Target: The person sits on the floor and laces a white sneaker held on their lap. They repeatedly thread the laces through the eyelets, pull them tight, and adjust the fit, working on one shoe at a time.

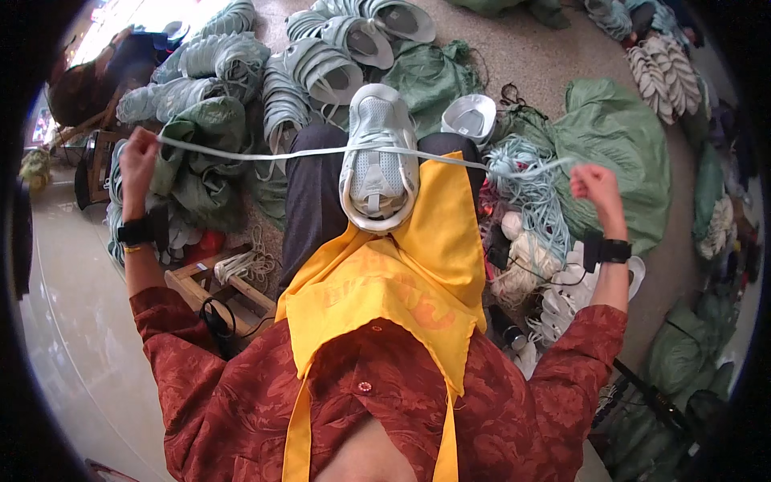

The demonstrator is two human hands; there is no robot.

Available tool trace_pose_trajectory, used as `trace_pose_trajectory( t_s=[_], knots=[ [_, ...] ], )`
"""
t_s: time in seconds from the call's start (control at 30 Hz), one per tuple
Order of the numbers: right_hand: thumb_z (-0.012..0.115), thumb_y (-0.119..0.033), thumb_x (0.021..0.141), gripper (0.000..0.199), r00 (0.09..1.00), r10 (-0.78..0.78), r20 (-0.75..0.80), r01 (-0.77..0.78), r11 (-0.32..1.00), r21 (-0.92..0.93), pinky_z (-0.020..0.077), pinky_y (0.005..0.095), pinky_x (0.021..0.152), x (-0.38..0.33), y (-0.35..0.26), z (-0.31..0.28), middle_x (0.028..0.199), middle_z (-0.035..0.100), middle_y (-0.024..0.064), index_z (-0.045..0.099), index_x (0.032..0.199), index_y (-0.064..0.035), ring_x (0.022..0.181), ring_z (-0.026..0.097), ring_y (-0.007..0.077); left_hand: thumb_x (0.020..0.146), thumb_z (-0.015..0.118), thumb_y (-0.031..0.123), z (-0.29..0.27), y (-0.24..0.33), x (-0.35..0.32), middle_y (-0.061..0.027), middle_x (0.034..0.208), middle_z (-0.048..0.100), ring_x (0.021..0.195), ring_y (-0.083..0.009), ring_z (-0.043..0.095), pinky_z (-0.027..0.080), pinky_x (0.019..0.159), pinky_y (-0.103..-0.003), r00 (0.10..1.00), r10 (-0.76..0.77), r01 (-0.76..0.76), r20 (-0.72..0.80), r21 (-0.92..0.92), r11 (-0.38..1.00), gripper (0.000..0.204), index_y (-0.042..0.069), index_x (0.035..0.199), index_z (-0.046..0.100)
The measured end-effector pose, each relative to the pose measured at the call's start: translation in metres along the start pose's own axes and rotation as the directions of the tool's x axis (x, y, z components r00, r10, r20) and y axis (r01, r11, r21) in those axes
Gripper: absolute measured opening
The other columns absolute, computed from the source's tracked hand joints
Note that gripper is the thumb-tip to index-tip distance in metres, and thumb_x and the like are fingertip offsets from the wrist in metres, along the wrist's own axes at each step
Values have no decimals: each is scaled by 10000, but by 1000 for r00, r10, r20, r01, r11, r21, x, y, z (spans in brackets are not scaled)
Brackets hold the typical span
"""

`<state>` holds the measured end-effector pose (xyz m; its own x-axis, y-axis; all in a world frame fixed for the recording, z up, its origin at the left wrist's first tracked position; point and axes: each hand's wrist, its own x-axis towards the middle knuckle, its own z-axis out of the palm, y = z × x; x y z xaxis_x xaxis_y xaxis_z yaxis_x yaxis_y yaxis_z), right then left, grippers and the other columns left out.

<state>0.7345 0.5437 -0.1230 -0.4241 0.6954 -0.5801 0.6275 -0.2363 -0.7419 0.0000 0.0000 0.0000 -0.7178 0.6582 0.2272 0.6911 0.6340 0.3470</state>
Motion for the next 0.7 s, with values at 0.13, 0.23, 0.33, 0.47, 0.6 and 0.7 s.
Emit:
trace_pose_trajectory(
  t_s=[0.13,0.23,0.33,0.47,0.6,0.7],
  knots=[
    [658,-142,1025,268,822,-379,-425,564,646,514,584,259,893,-42,-57,18,1149,719,118,668,1223,39,949,693,129,958,670,96,2,23,-10,-30,833,683,756,-98,604,495,719,-265,976,-52,-30,-214,-364,931,82,15,951,679],
    [638,-110,1030,258,825,-317,-469,555,616,560,582,252,899,-69,-83,83,1177,713,118,659,1229,54,969,692,138,929,669,94,43,56,-58,20,806,626,726,-64,541,451,671,-233,971,-86,184,225,-462,867,67,30,924,685],
    [666,-128,1015,293,956,-280,-92,290,845,450,582,245,848,-85,-87,160,1104,739,99,672,1255,40,892,692,111,947,698,109,83,129,-99,25,808,646,722,-60,580,473,668,-229,722,-9,527,691,-542,654,85,72,882,658],
    [661,-93,991,186,937,-262,232,240,963,120,531,244,686,-99,-118,237,929,716,34,762,1129,-22,781,648,83,945,747,110,104,184,-120,12,859,688,754,-58,615,494,705,-214,605,234,632,761,-638,441,140,85,873,629],
    [700,-68,913,154,745,-649,155,665,702,-256,487,333,652,-88,-141,282,793,651,90,779,1036,-19,699,620,158,966,722,81,117,201,-125,-48,944,735,822,-85,675,542,732,-233,679,293,584,673,-737,341,128,64,904,611],
    [704,-69,909,155,670,-730,135,719,595,-359,492,332,658,-71,-143,299,827,673,123,779,1033,-14,722,643,188,998,677,60,127,214,-127,-76,955,735,864,-118,708,589,755,-257,733,226,567,642,-759,320,97,45,951,593]
  ],
)
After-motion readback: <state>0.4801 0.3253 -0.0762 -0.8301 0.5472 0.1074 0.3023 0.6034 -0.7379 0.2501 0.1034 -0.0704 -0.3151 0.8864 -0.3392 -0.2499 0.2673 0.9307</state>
